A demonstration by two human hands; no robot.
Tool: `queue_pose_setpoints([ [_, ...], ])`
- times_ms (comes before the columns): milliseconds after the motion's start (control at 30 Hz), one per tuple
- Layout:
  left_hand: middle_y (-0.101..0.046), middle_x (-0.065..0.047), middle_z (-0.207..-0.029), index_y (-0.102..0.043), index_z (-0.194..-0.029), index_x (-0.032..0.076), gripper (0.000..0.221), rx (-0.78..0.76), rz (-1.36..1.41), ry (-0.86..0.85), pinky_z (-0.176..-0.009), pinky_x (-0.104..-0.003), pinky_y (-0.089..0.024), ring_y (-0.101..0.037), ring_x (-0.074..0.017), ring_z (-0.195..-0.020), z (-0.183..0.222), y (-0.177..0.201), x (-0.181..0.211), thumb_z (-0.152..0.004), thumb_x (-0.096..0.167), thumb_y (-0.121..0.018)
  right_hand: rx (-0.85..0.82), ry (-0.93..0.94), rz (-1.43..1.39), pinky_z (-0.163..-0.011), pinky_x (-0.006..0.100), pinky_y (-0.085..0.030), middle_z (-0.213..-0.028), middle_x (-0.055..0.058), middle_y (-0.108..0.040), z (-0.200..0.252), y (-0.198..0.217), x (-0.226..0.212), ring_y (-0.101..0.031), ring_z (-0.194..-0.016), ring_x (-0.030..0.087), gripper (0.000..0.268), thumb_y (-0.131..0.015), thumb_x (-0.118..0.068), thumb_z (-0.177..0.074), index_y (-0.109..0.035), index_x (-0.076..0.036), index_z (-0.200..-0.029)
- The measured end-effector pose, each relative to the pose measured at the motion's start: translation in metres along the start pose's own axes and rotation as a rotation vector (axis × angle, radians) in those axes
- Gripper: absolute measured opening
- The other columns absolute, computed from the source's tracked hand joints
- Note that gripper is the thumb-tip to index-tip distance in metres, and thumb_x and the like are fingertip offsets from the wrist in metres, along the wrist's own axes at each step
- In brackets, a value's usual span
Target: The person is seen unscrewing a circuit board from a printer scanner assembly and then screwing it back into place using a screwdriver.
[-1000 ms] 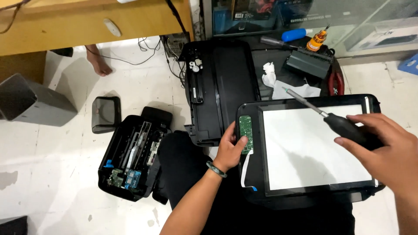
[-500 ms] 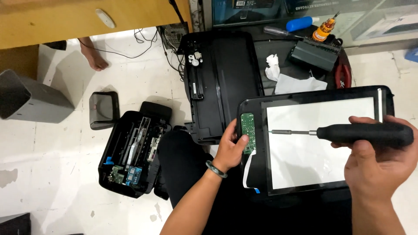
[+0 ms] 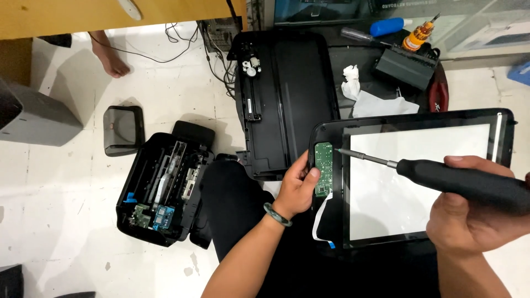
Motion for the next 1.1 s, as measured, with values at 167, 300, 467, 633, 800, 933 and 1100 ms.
queue_pose_setpoints([
  [167, -0.063, -0.004, -0.116, -0.041, -0.151, -0.004, 0.051, -0.012, -0.003, -0.029, -0.082, -0.020, -0.045, -0.053, -0.0061, -0.089, 0.000, -0.002, 0.004, -0.107, 0.019, -0.052, -0.008, -0.039, -0.005, -0.115, 0.056, -0.053, -0.126, 0.035, -0.052, 0.000, -0.003, 0.001, -0.060, -0.121, 0.047, 0.069, -0.048, -0.002, -0.106, -0.014, -0.024, -0.162],
  [300, -0.064, -0.006, -0.118, -0.041, -0.152, -0.004, 0.053, -0.002, -0.013, -0.009, -0.083, -0.020, -0.046, -0.056, -0.0073, -0.091, 0.000, -0.002, 0.003, -0.107, 0.022, -0.053, -0.038, -0.028, 0.030, -0.106, 0.049, -0.052, -0.124, 0.036, -0.056, -0.005, -0.007, -0.005, -0.064, -0.110, 0.043, 0.067, -0.049, -0.004, -0.106, -0.013, -0.024, -0.159],
  [467, -0.065, -0.005, -0.112, -0.043, -0.151, -0.003, 0.052, 0.012, -0.046, 0.010, -0.079, -0.020, -0.046, -0.056, -0.0072, -0.088, 0.000, 0.001, 0.000, -0.106, 0.022, -0.053, -0.067, -0.022, 0.078, -0.105, 0.049, -0.052, -0.120, 0.032, -0.059, -0.011, -0.011, -0.012, -0.065, -0.106, 0.042, 0.066, -0.053, -0.005, -0.105, -0.013, -0.023, -0.155],
  [633, -0.064, -0.005, -0.116, -0.042, -0.151, -0.003, 0.052, -0.002, -0.006, 0.011, -0.082, -0.020, -0.046, -0.055, -0.0069, -0.090, -0.001, -0.001, 0.001, -0.107, 0.022, -0.053, -0.084, -0.018, 0.099, -0.109, 0.053, -0.054, -0.120, 0.034, -0.059, -0.012, -0.014, -0.013, -0.065, -0.115, 0.046, 0.066, -0.054, -0.001, -0.106, -0.013, -0.021, -0.153],
  [800, -0.064, -0.008, -0.123, -0.041, -0.152, -0.004, 0.054, 0.002, -0.033, 0.009, -0.088, -0.022, -0.047, -0.057, -0.0089, -0.095, -0.001, -0.001, 0.003, -0.106, 0.023, -0.053, -0.082, -0.004, 0.106, -0.109, 0.052, -0.055, -0.119, 0.033, -0.059, -0.011, -0.014, -0.011, -0.066, -0.116, 0.046, 0.067, -0.055, -0.001, -0.106, -0.013, -0.020, -0.154],
  [933, -0.062, -0.012, -0.130, -0.038, -0.154, -0.005, 0.055, 0.004, 0.005, 0.013, -0.090, -0.022, -0.048, -0.059, -0.0100, -0.100, -0.001, 0.000, -0.001, -0.106, 0.018, -0.052, -0.085, -0.003, 0.092, -0.110, 0.055, -0.055, -0.118, 0.033, -0.057, -0.009, -0.014, -0.008, -0.065, -0.118, 0.047, 0.068, -0.055, -0.001, -0.104, -0.013, -0.021, -0.155],
  [1100, -0.063, -0.011, -0.128, -0.039, -0.152, -0.005, 0.053, 0.006, 0.017, 0.014, -0.091, -0.023, -0.048, -0.059, -0.0101, -0.101, -0.001, 0.001, -0.003, -0.106, 0.017, -0.052, -0.091, -0.006, 0.086, -0.107, 0.051, -0.055, -0.118, 0.032, -0.059, -0.009, -0.015, -0.009, -0.066, -0.115, 0.044, 0.068, -0.055, -0.001, -0.105, -0.013, -0.021, -0.153],
])
Point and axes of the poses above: each hand's wrist, its own z-axis away from the middle knuckle, its own y-axis out of the back of the hand, x = y × z, the point moved 10 cm from there along -z, towards the middle knuckle
